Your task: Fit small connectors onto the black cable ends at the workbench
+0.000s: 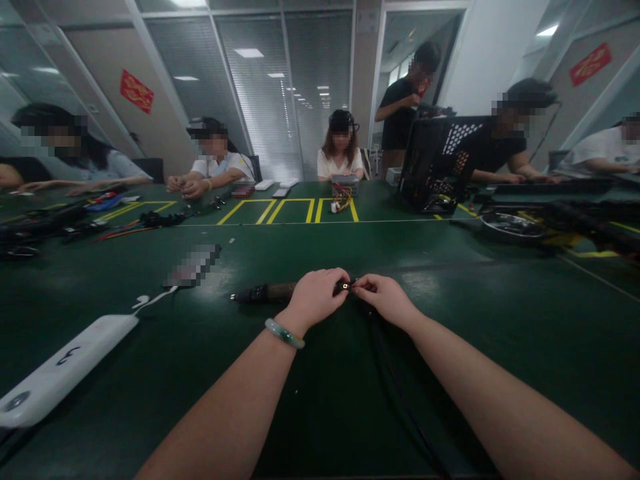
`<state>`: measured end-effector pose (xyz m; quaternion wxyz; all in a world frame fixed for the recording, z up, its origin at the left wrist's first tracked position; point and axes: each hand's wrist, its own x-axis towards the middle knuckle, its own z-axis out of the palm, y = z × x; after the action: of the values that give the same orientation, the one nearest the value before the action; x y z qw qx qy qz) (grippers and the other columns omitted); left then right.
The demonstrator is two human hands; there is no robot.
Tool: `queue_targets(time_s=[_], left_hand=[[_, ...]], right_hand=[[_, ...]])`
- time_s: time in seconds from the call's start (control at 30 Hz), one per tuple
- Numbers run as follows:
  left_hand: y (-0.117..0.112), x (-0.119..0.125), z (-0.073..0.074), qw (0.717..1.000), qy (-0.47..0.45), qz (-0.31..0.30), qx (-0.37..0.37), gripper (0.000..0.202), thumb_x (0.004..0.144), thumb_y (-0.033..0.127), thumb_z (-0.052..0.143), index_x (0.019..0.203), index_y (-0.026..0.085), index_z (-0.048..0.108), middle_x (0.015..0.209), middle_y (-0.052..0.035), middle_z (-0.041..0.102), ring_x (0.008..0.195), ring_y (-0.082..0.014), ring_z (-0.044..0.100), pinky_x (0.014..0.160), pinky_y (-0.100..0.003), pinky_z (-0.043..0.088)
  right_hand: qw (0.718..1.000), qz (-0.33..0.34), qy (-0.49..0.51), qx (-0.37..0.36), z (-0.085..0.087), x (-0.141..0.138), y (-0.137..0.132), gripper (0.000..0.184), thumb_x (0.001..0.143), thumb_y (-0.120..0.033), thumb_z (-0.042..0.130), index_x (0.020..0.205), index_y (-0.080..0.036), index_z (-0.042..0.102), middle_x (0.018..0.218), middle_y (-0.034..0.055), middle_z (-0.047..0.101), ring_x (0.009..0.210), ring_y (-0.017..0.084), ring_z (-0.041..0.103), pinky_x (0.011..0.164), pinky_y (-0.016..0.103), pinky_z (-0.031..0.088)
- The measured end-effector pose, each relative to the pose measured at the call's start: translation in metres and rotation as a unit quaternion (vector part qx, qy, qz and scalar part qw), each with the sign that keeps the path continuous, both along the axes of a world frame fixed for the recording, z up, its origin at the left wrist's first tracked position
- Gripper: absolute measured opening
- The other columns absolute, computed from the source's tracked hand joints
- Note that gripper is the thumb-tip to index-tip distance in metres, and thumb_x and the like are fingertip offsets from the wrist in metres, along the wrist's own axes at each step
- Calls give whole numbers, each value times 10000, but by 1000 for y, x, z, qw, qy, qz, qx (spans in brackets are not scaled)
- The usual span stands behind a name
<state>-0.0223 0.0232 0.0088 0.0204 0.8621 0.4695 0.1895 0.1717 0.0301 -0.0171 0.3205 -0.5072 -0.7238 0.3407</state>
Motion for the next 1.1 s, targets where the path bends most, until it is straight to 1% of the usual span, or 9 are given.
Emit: queue_targets(time_s=[0.17,0.27,0.4,0.57,0.73,0.83,1.0,1.1], left_hand=[[1,0,-1,1000,5,1,0,166,891,308,492,1001,233,593,958,-23,641,895,-201,591,804,-348,449],[2,1,-1,1000,9,2,-4,175,888,303,496,1010,232,600,972,-31,643,918,-207,589,827,-349,449],[1,1,0,1000,4,-1,-7,177,892,294,491,1013,233,604,984,-30,645,929,-203,591,855,-347,445],[1,0,0,1000,-5,0,3,174,877,289,524,1036,257,586,963,-5,648,894,-197,599,818,-346,454],[1,0,0,1000,-4,-5,1,152,881,286,513,995,233,598,980,-19,647,913,-202,592,842,-350,444],[1,0,-1,1000,-10,-11,4,157,884,281,510,1007,235,595,987,-19,645,915,-202,593,837,-351,447],[-1,1,1,1000,-5,0,4,143,877,277,527,1004,246,585,948,-5,645,874,-195,597,806,-343,448],[-1,1,2,1000,-5,-7,1,142,889,280,506,992,241,596,973,-9,645,894,-193,596,821,-341,446]], right_hand=[[1000,6,1,0,-1,0,1,167,824,-323,593,885,-198,686,823,9,702,721,154,635,619,243,461],[1000,6,4,1,-2,0,2,164,818,-315,598,876,-189,685,819,12,703,731,156,639,634,244,460],[1000,9,7,-1,-4,0,2,178,827,-326,587,891,-191,683,820,14,703,722,155,640,617,240,461],[1000,4,9,2,-1,0,0,155,823,-313,597,875,-197,686,817,12,704,727,156,641,637,243,467],[1000,5,6,-8,3,-1,-1,150,825,-295,596,893,-199,689,835,16,709,744,159,645,645,247,474],[1000,9,7,-6,2,0,-1,151,826,-299,597,897,-204,690,844,14,709,751,162,647,648,249,477],[1000,12,15,-1,0,1,0,155,824,-304,597,900,-203,686,856,14,709,760,165,650,653,253,479],[1000,18,21,-5,-1,1,0,161,828,-306,592,914,-202,680,858,14,710,754,161,651,646,249,478]])
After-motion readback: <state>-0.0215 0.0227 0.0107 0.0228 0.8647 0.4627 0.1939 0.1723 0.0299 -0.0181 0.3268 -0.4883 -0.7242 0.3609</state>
